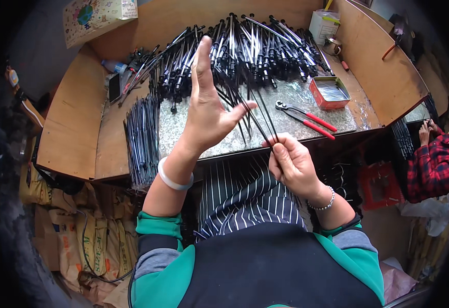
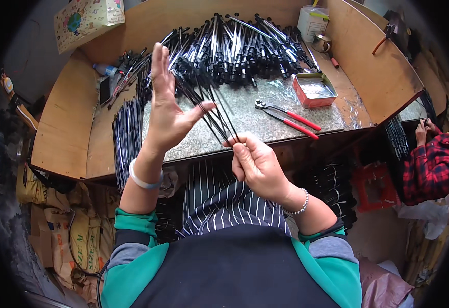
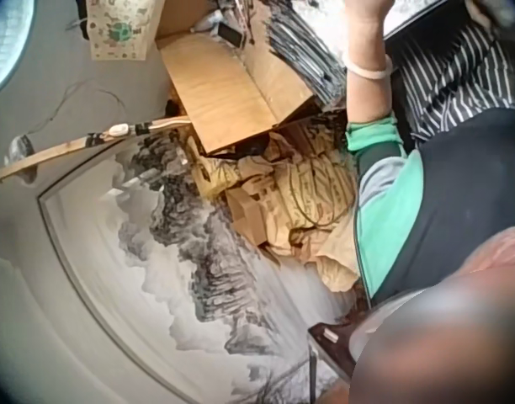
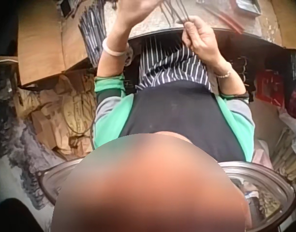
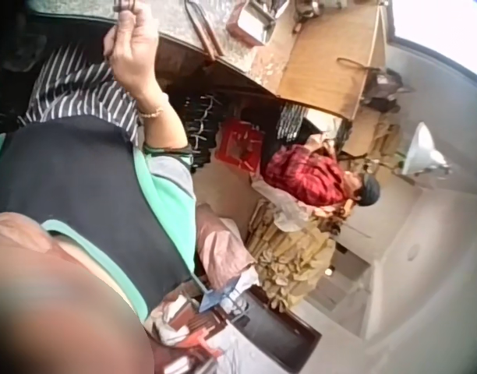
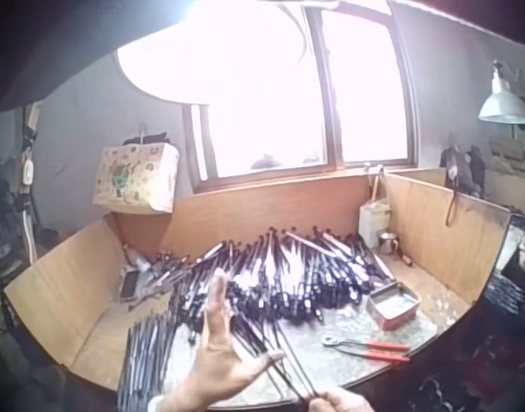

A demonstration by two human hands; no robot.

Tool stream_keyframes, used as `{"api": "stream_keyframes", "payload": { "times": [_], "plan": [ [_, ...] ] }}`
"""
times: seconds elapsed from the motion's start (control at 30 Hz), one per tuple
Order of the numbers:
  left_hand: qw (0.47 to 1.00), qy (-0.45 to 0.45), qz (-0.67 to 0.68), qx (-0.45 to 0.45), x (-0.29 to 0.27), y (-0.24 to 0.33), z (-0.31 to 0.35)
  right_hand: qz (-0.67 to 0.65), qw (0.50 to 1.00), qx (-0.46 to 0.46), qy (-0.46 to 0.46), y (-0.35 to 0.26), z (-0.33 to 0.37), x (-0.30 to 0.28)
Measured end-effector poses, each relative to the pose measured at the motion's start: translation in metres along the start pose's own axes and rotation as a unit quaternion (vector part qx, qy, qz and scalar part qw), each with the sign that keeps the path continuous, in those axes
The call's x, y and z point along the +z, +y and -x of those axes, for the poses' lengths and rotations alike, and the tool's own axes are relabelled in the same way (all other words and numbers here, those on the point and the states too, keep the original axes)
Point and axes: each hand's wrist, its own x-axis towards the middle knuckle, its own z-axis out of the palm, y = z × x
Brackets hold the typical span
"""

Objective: Assembling black rod bundles by adding end caps and securing them using a tool.

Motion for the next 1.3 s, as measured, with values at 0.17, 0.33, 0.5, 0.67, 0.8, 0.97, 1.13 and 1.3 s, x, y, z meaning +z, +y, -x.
{"api": "stream_keyframes", "payload": {
  "times": [0.17,0.33,0.5,0.67,0.8,0.97,1.13,1.3],
  "plan": [
    [0.982,0.002,0.178,-0.069,-0.002,-0.011,-0.008,-0.035,0.994,0.053,-0.086,-0.016,0.016,0.009],
    [0.967,0.023,0.241,-0.081,0.002,-0.006,-0.008,-0.076,0.982,0.107,-0.138,-0.025,0.012,0.007],
    [0.978,0.063,0.177,-0.086,0.018,-0.004,0.013,-0.069,0.997,-0.003,-0.024,-0.044,0.008,0.009],
    [0.977,0.106,-0.023,0.181,0.02,-0.012,0.072,-0.129,0.992,-0.01,0.003,-0.047,0.005,0.011],
    [0.968,-0.045,-0.22,-0.114,-0.034,-0.031,0.124,-0.177,0.984,0.008,0.008,-0.033,-0.006,0.006],
    [0.778,-0.115,-0.469,-0.402,-0.111,-0.105,0.132,-0.171,0.985,-0.03,0.009,-0.027,-0.022,0.017],
    [0.735,-0.167,-0.482,-0.446,-0.14,-0.141,0.135,-0.137,0.989,-0.051,0.035,-0.016,-0.032,0.019],
    [0.81,-0.108,-0.391,-0.425,-0.162,-0.155,0.141,-0.11,0.991,-0.06,0.05,-0.015,-0.037,0.027]
  ]
}}
